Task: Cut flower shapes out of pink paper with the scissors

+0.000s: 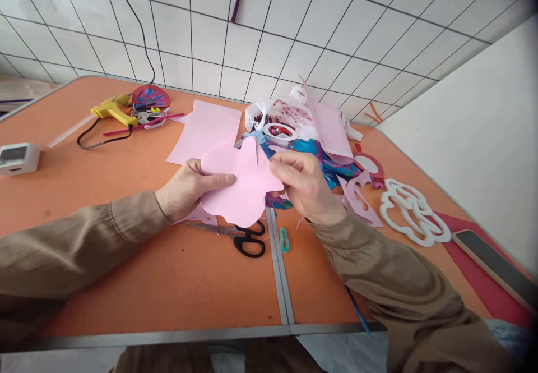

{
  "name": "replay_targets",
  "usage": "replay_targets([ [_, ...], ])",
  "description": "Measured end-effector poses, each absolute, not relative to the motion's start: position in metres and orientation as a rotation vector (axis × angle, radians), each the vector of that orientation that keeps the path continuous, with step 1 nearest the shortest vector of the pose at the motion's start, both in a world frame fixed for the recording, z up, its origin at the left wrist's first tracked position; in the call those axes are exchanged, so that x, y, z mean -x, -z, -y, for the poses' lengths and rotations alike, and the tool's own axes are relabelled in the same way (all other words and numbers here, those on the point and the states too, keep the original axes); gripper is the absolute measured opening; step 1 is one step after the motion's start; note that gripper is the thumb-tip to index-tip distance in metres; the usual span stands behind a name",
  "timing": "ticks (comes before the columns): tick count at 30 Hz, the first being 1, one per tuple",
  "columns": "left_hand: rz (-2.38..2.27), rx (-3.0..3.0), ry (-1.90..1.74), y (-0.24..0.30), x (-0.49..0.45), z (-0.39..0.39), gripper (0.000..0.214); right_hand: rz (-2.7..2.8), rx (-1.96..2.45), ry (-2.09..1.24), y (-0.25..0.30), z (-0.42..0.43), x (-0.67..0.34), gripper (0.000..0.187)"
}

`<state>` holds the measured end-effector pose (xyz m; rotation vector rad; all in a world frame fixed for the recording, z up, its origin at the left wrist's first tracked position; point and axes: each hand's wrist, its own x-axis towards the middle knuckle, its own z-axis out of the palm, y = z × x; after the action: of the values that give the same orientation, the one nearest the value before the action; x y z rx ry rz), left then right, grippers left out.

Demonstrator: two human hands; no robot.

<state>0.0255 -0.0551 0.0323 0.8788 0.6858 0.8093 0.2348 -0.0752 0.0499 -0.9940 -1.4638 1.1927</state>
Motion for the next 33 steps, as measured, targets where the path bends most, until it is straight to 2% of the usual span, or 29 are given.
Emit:
replay_targets([
  [7,-0.673,-0.952,-0.821,-0.025,-0.025,0.054,0.02,1.579,1.031,-1.185,-0.051,0.075,-0.232,0.022],
  [12,-0.72,-1.039,-0.779,-0.023,-0.026,0.053,0.021,1.629,1.209,-1.129,-0.05,0.076,-0.227,0.026],
  [22,-0.933,-1.117,-0.72,-0.017,-0.024,0.056,0.044,1.591,1.248,-1.153,-0.04,0.074,-0.229,0.029],
  [26,-0.851,-1.092,-0.722,-0.021,-0.025,0.056,0.046,1.544,1.232,-1.176,-0.038,0.073,-0.232,0.027],
  [33,-0.661,-0.817,-0.765,-0.014,-0.023,0.038,0.072,1.374,1.267,-1.231,-0.044,0.073,-0.23,0.022],
])
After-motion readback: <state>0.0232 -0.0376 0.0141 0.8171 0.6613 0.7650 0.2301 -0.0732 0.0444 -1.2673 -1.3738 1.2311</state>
